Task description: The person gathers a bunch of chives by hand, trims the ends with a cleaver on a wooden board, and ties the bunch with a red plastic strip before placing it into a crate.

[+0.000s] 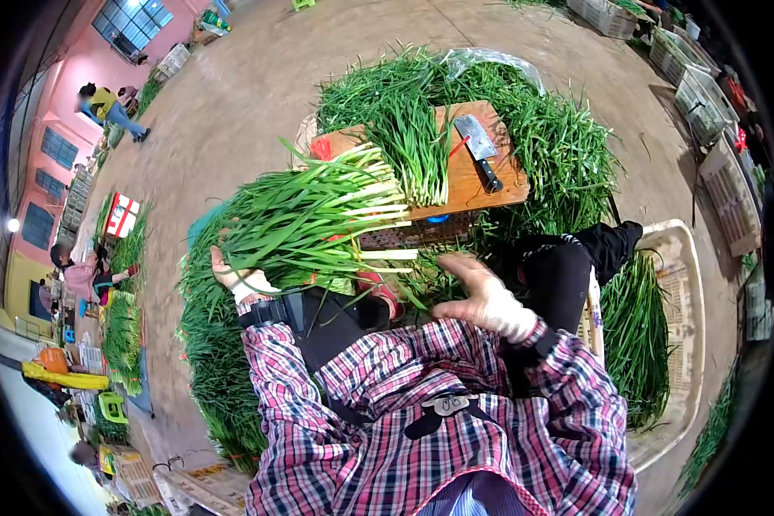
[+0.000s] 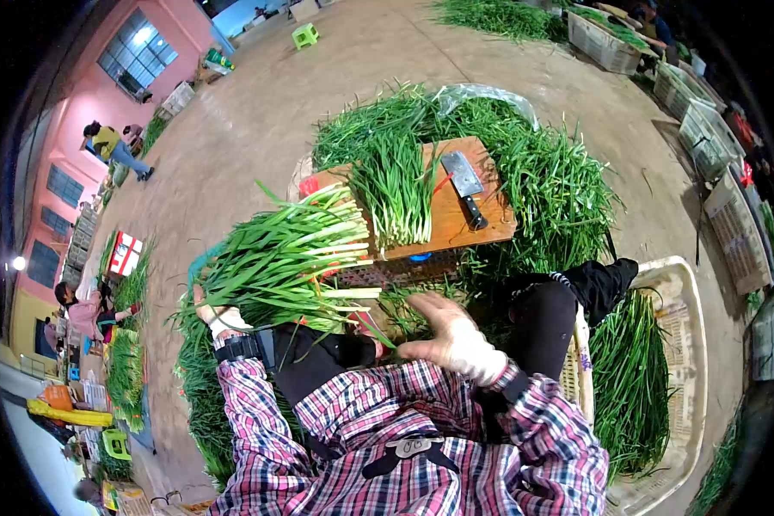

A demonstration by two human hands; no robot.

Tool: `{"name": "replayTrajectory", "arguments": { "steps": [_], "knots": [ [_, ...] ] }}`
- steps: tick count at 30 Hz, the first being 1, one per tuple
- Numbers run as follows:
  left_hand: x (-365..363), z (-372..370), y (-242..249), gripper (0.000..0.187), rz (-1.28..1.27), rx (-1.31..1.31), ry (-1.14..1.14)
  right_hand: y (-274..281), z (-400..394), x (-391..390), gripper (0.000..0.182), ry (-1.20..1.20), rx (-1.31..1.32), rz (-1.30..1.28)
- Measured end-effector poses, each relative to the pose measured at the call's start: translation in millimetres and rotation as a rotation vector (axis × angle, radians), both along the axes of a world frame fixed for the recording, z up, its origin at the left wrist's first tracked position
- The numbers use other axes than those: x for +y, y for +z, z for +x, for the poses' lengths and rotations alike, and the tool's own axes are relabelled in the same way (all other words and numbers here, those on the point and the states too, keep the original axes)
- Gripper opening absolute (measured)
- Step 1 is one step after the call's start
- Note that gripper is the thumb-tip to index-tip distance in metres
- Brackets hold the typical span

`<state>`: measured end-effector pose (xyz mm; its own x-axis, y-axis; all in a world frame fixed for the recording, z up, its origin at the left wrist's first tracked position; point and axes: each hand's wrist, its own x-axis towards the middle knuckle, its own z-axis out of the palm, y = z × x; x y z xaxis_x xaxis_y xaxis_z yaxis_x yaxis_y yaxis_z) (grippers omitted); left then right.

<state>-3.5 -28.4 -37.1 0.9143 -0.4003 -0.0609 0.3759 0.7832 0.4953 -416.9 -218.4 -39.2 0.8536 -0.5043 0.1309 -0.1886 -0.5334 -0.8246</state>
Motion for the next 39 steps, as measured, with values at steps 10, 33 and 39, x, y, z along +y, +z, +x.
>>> {"name": "replayTrajectory", "arguments": {
  "steps": [10, 33, 39],
  "knots": [
    [-13.9, -23.6, 3.4, 0.051, 0.162, 0.062, 0.109, 23.7, 103.8, 48.1, 0.037, 0.061, -0.442, 1.293],
    [-10.8, -7.9, 29.5, 0.046, 0.135, 0.039, 0.119, -27.8, 31.3, -10.0, 0.08, 0.042, -0.062, 0.675],
    [-15.6, -13.1, 39.3, 0.043, 0.092, 0.067, 0.076, 9.9, 104.8, 31.4, 0.037, 0.202, -0.429, 1.288]
  ]
}}
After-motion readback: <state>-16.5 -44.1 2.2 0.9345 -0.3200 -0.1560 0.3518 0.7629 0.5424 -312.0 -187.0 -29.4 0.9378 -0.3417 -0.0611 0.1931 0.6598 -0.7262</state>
